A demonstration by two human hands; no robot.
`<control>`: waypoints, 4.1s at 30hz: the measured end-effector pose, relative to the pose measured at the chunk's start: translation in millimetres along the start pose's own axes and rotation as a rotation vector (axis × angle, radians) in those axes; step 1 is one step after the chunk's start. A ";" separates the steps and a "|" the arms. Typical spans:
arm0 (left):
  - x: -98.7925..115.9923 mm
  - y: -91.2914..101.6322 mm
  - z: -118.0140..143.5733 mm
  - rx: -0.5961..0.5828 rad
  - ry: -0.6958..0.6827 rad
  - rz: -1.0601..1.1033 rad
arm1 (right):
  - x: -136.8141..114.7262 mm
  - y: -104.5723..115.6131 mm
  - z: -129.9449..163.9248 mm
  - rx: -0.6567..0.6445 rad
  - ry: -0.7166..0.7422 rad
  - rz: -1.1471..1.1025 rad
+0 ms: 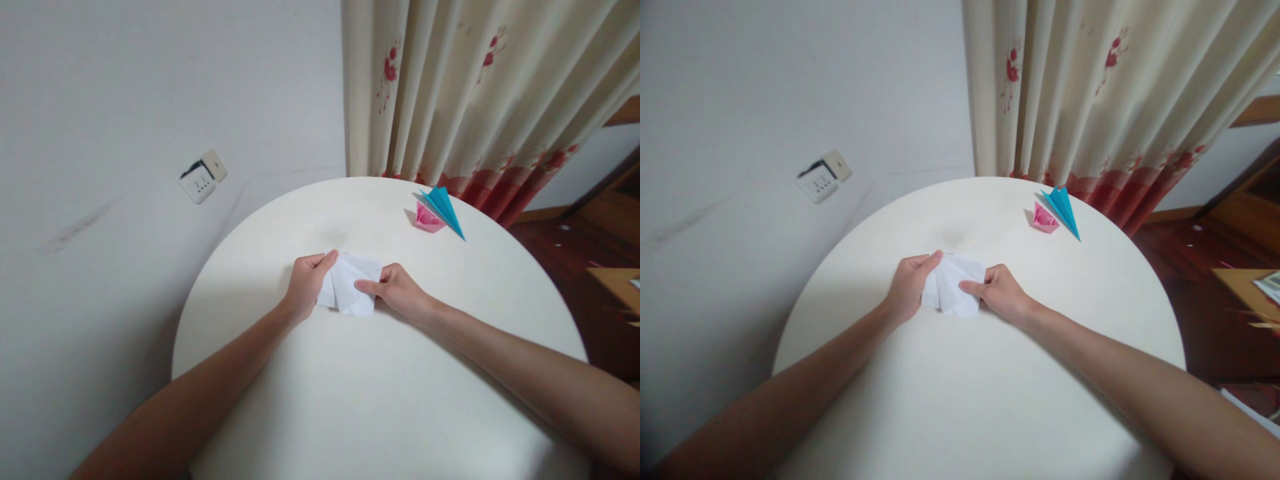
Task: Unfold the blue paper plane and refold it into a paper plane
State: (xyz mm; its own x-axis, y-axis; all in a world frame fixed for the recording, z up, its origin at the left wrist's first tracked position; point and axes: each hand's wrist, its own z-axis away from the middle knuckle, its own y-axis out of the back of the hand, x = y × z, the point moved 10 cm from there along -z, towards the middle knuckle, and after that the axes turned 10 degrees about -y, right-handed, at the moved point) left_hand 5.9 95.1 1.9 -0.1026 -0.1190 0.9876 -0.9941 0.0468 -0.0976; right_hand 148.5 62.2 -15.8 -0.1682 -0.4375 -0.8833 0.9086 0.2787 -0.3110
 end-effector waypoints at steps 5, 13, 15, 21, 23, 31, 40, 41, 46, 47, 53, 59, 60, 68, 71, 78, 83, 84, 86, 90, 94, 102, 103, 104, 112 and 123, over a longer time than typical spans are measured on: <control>7.0 2.9 -1.4 0.024 -0.049 -0.046 | 2.0 0.8 -0.9 0.005 -0.002 0.029; 13.1 -3.6 2.1 -0.047 -0.120 -0.182 | 0.5 2.1 3.2 0.067 -0.001 0.122; 7.8 -8.5 3.6 -0.099 -0.072 -0.192 | -1.0 0.5 3.9 0.058 0.008 0.115; 1.0 -11.6 6.0 -0.120 -0.013 -0.180 | -1.5 -2.4 2.1 0.015 0.028 0.069; 3.7 -9.0 5.1 -0.093 -0.044 -0.203 | -2.0 -4.5 1.9 -0.013 0.040 0.053; 6.3 -10.2 6.4 -0.111 -0.080 -0.301 | -0.5 4.6 4.3 0.098 0.030 0.199; 4.4 -3.8 -7.3 -0.084 0.013 0.026 | -0.9 1.4 7.1 0.109 -0.040 0.189; 6.8 0.4 -10.5 -0.056 -0.002 0.046 | -0.6 1.1 7.3 0.107 -0.044 0.181; 14.5 4.9 -14.4 -0.031 -0.076 0.034 | -5.7 3.6 8.2 0.121 -0.003 -0.015; 15.9 0.1 -12.5 -0.068 -0.101 -0.002 | -7.7 5.1 8.2 0.129 0.016 -0.062; 17.8 -24.7 0.5 -0.242 -0.221 -0.147 | -9.1 12.5 4.2 0.149 0.057 -0.133; 19.2 -18.9 -4.6 -0.265 -0.215 -0.202 | -15.7 24.7 0.1 0.217 0.101 -0.015; 19.7 -20.9 -4.3 -0.296 -0.218 -0.213 | -22.1 29.2 1.1 0.257 0.150 0.036; 11.4 -28.9 -0.1 -0.398 -0.140 -0.264 | -42.2 37.2 2.9 0.317 0.259 0.307; 9.5 -29.0 0.8 -0.402 -0.094 -0.241 | -39.2 32.4 1.8 0.275 0.226 0.327; 10.6 -28.7 2.1 -0.433 -0.102 -0.327 | -39.6 27.1 2.8 0.237 0.217 0.309; 10.5 -34.5 4.3 -0.509 -0.143 -0.340 | -39.5 24.3 2.2 0.211 0.217 0.299; 10.9 -35.0 4.4 -0.518 -0.153 -0.340 | -38.4 25.0 1.7 0.215 0.202 0.299; 11.6 -35.3 4.2 -0.528 -0.174 -0.340 | -37.0 27.0 1.2 0.227 0.173 0.304; 13.1 -34.1 2.9 -0.528 -0.218 -0.340 | -36.4 27.8 1.8 0.231 0.142 0.306; 12.5 -32.5 1.8 -0.525 -0.229 -0.353 | -37.9 30.8 2.7 0.269 0.134 0.302; 10.8 -30.4 1.6 -0.518 -0.218 -0.422 | -35.2 37.9 -0.3 0.301 0.129 0.280; 10.1 -29.9 1.6 -0.517 -0.214 -0.440 | -34.5 37.9 -0.9 0.294 0.130 0.264; 9.4 -29.6 1.7 -0.518 -0.210 -0.453 | -34.0 38.1 -1.4 0.290 0.133 0.242; 11.7 -29.7 1.8 -0.519 -0.203 -0.493 | -30.4 34.4 -2.2 0.220 0.061 0.149; 20.2 -24.4 -4.2 -0.464 -0.229 -0.473 | -30.1 31.3 -4.6 0.108 0.094 0.152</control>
State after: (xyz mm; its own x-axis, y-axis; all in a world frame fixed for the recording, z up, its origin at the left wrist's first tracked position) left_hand 28.3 95.7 24.8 0.2820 -0.4349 0.8552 -0.8218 0.3505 0.4492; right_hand 180.3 88.0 -0.6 -0.0561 -0.3141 -0.9477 0.9611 0.2401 -0.1365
